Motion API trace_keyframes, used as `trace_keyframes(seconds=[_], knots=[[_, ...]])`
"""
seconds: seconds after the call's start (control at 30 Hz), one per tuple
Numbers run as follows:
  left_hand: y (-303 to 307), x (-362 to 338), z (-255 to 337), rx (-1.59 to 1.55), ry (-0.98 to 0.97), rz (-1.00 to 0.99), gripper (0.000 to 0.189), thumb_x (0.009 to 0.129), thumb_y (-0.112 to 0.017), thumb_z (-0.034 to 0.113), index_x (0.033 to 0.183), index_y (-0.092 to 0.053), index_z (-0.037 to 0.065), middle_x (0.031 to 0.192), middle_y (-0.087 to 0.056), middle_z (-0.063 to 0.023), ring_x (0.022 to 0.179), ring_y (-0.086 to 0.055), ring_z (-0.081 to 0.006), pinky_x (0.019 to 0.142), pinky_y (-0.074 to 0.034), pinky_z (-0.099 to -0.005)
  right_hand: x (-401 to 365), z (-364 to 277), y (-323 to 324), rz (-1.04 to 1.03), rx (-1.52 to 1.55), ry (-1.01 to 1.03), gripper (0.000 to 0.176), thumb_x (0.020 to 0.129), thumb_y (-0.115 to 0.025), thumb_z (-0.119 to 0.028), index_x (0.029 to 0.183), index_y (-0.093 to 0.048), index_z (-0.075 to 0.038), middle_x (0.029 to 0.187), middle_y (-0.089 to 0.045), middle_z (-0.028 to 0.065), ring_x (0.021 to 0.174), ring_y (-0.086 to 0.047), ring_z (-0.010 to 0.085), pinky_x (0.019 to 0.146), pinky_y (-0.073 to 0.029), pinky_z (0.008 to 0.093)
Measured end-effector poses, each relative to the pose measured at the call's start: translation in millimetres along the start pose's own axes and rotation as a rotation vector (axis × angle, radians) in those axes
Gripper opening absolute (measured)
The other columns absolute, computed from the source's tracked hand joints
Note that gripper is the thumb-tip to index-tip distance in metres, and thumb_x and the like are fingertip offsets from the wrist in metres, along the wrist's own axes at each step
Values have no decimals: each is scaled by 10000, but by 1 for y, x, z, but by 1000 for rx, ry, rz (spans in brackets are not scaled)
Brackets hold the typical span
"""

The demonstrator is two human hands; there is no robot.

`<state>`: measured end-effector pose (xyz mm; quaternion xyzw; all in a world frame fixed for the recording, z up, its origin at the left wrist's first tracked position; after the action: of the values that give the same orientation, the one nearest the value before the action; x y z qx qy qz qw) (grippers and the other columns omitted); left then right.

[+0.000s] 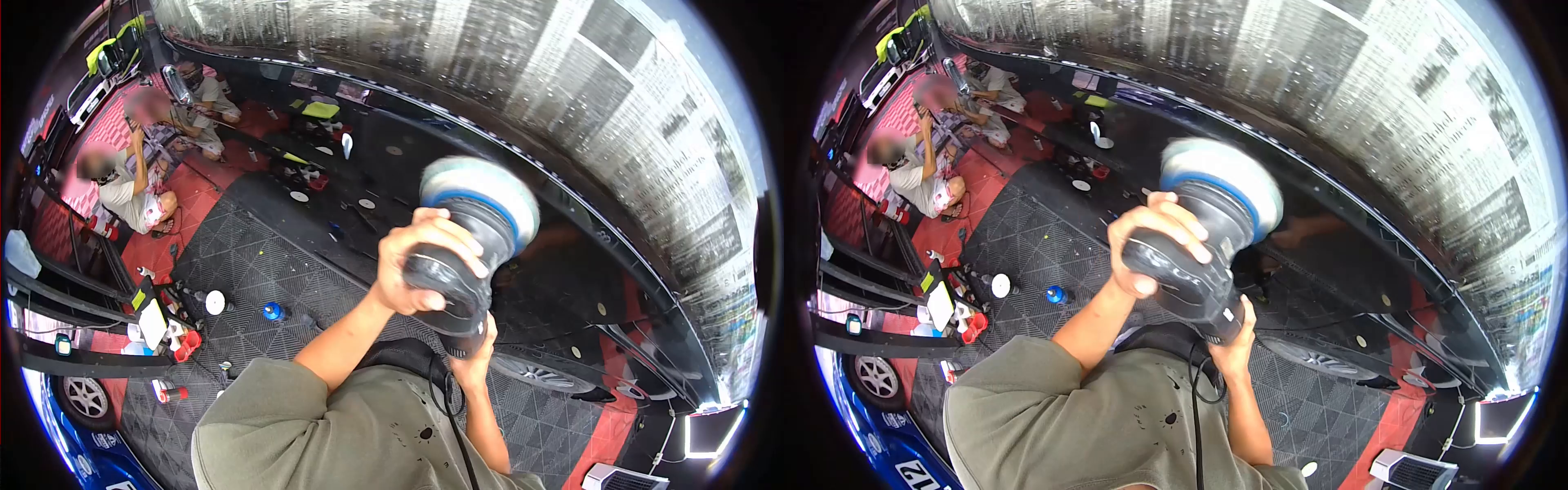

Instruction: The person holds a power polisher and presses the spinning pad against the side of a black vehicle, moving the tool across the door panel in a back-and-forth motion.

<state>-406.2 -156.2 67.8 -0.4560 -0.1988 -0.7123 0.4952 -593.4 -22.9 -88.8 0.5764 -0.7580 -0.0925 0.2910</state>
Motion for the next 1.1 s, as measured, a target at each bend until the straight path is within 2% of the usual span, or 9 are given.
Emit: trace_keyframes(seconds=[0.2, 0.43, 0.5, 0.73, 0.87, 0.93, 1.03, 1.07, 1.1], knots=[[-93, -5, -4, 24, -16, -118, 470, 720, -793, 474, 970, -672, 95, 942, -741, -17, 971, -678, -175, 1027, -312, -351, -29, 45, 67, 102, 101, -73, 950, 666, -766, 74, 1454, -257, -76, 1308, -538, 172, 1198, -551, 269, 1017, -435, 399], [-187, -1, -4, 84, -42, -185, 449, 680, -839, 408, 965, -665, 108, 937, -724, -5, 944, -666, -171, 989, -335, -343, -54, 83, 136, 71, 193, -242, 872, 688, -816, -28, 1400, -312, -41, 1298, -513, 131, 1169, -530, 224, 1002, -428, 375], [-209, 0, -5, 59, -55, -185, 453, 676, -845, 404, 963, -663, 104, 941, -706, -4, 932, -662, -173, 964, -342, -341, -54, 80, 151, 178, 233, -193, 534, 705, -850, -105, 1154, -588, 18, 1092, -638, 118, 962, -630, 219, 847, -504, 345], [-280, -7, -11, 54, -46, -210, 451, 702, -825, 449, 943, -656, 107, 913, -682, -31, 927, -657, -222, 962, -375, -374, -86, 122, 184, 122, 191, -324, 583, 709, -845, -123, 1201, -567, 19, 1140, -622, 110, 1001, -605, 224, 895, -487, 355], [-291, -22, -20, 39, -47, -216, 435, 714, -815, 428, 943, -657, 93, 932, -687, -38, 922, -650, -233, 973, -393, -403, -87, 122, 177, 146, 192, -295, 648, 718, -840, -126, 1262, -519, 20, 1190, -596, 123, 1072, -571, 234, 959, -457, 370], [-279, -34, -23, 36, -32, -212, 412, 713, -819, 400, 943, -666, 94, 933, -693, -37, 922, -656, -227, 972, -395, -399, -86, 133, 166, 140, 135, -191, 666, 722, -834, -121, 1276, -496, 27, 1207, -579, 129, 1063, -574, 231, 960, -458, 378], [-247, -42, -29, 36, -22, -199, 396, 713, -820, 381, 952, -671, 102, 930, -703, -20, 931, -665, -206, 977, -383, -386, -86, 145, 140, 130, 254, -228, 641, 723, -829, -114, 1257, -503, 25, 1200, -571, 127, 1043, -580, 221, 941, -468, 372], [-232, -43, -29, 32, -13, -208, 394, 714, -819, 381, 955, -671, 107, 934, -709, -15, 938, -667, -199, 981, -377, -384, -82, 128, 135, 73, 223, -240, 653, 747, -800, -109, 1313, -487, -16, 1281, -519, 142, 1167, -522, 267, 1002, -427, 399], [-218, -44, -28, 27, -4, -215, 391, 715, -818, 380, 958, -670, 112, 937, -715, -10, 946, -670, -193, 985, -370, -381, -79, 131, 128, 51, 229, -233, 653, 747, -800, -109, 1313, -487, -16, 1281, -519, 142, 1167, -522, 267, 1002, -427, 399]])
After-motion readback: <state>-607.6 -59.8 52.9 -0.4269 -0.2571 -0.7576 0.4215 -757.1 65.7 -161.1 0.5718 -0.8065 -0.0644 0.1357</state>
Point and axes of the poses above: each hand's wrist, its own x-axis towards the middle knuckle, its own y-axis out of the back of the hand, z = x × y, the point moved 3 cm from there along x, towards the middle knuckle
